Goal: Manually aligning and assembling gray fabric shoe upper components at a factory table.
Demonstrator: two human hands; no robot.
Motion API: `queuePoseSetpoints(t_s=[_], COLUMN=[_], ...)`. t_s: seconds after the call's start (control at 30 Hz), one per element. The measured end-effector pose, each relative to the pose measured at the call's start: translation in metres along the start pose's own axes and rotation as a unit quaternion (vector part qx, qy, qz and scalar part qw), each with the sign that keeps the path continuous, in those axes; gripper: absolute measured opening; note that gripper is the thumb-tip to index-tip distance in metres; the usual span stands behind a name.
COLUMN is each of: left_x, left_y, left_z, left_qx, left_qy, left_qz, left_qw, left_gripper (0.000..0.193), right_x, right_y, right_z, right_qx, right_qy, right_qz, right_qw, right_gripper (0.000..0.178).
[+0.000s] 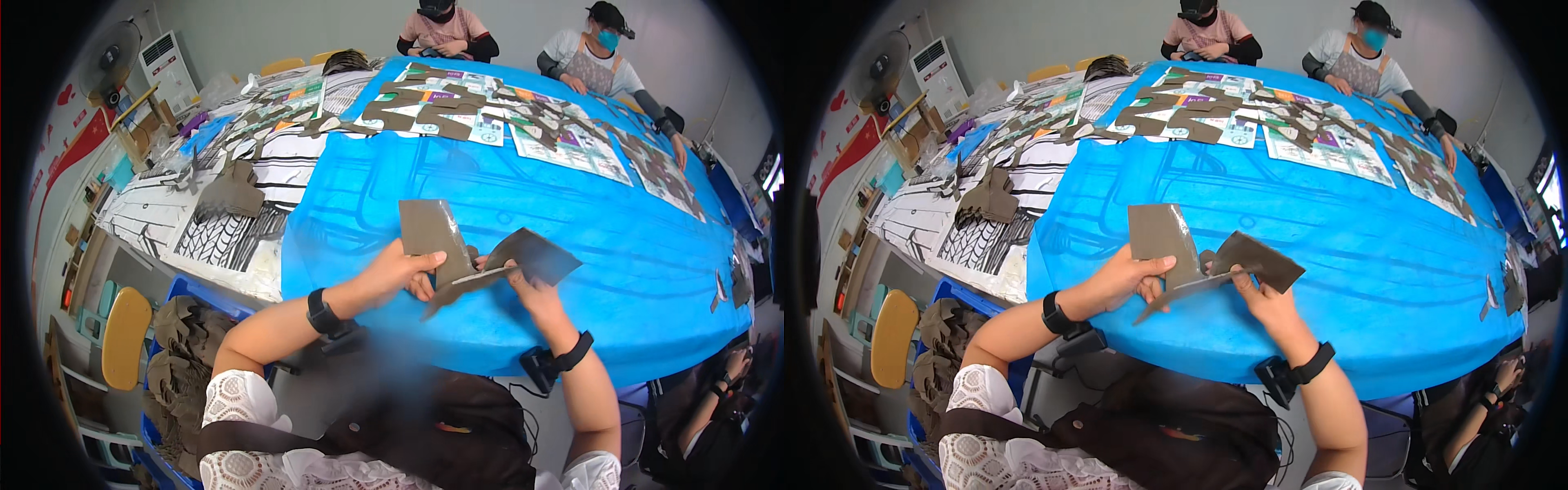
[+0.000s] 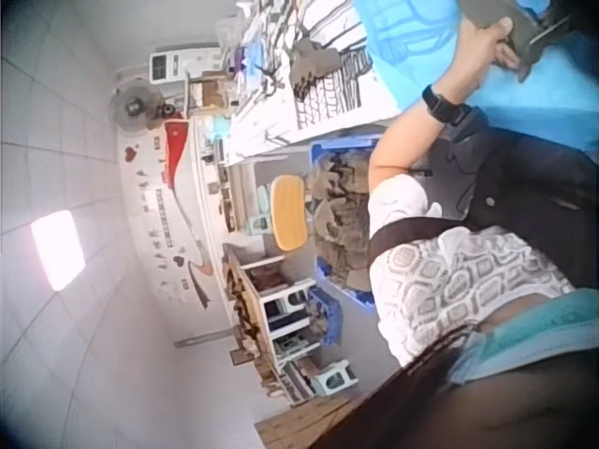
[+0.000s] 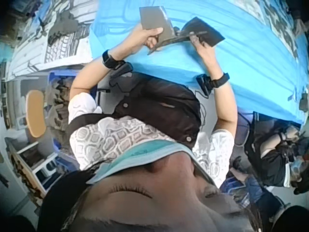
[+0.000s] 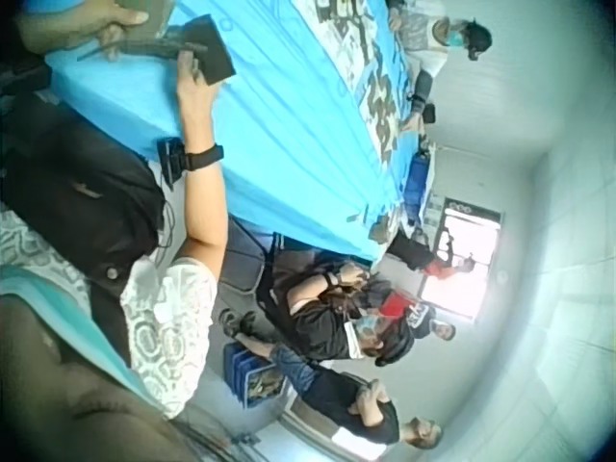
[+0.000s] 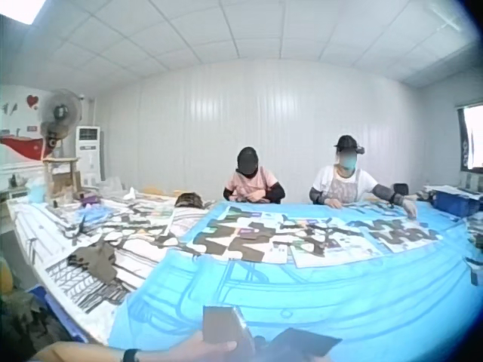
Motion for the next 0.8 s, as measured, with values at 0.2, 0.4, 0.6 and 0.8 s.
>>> queuePoseSetpoints(t_s=[0.2,0.4,0.6,0.8], left_x=[0.012,0.06,0.091,0.106], left_y=[0.008,0.037,0.022,0.033], left_z=[-0.015,-0.024,-0.055,-0.075], left_qx=[-0.061,-0.382,-0.495,-0.592], left_qy=[0.211,0.406,0.425,0.352], left_qz=[-0.326,-0.587,-0.579,-0.59], left_qw=[0.919,0.587,0.488,0.421], left_gripper=[0.094,0.104,0.07,0.048], right_x=[0.018,0.014,0.014,0.014], right_y=[-0.013,-0.049,-0.105,-0.118], right_z=[-0.013,-0.023,-0.042,-0.051], right_qx=[0.101,0.193,0.295,0.325], right_qy=[0.071,0.221,0.244,0.264], right_qz=[-0.026,0.156,0.17,0.191], right_qw=[0.992,0.943,0.908,0.888], right_gripper=[0.032,0.027,0.023,0.023])
Point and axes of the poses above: each hand's wrist, its own x-axis away from the middle knuckle, its own z-axis out of the back of the hand, y = z × x, the point moved 2 cm from there along -x, towards the middle knuckle, and after that the axes turned 2 degrees about y, right-handed, at the moved point
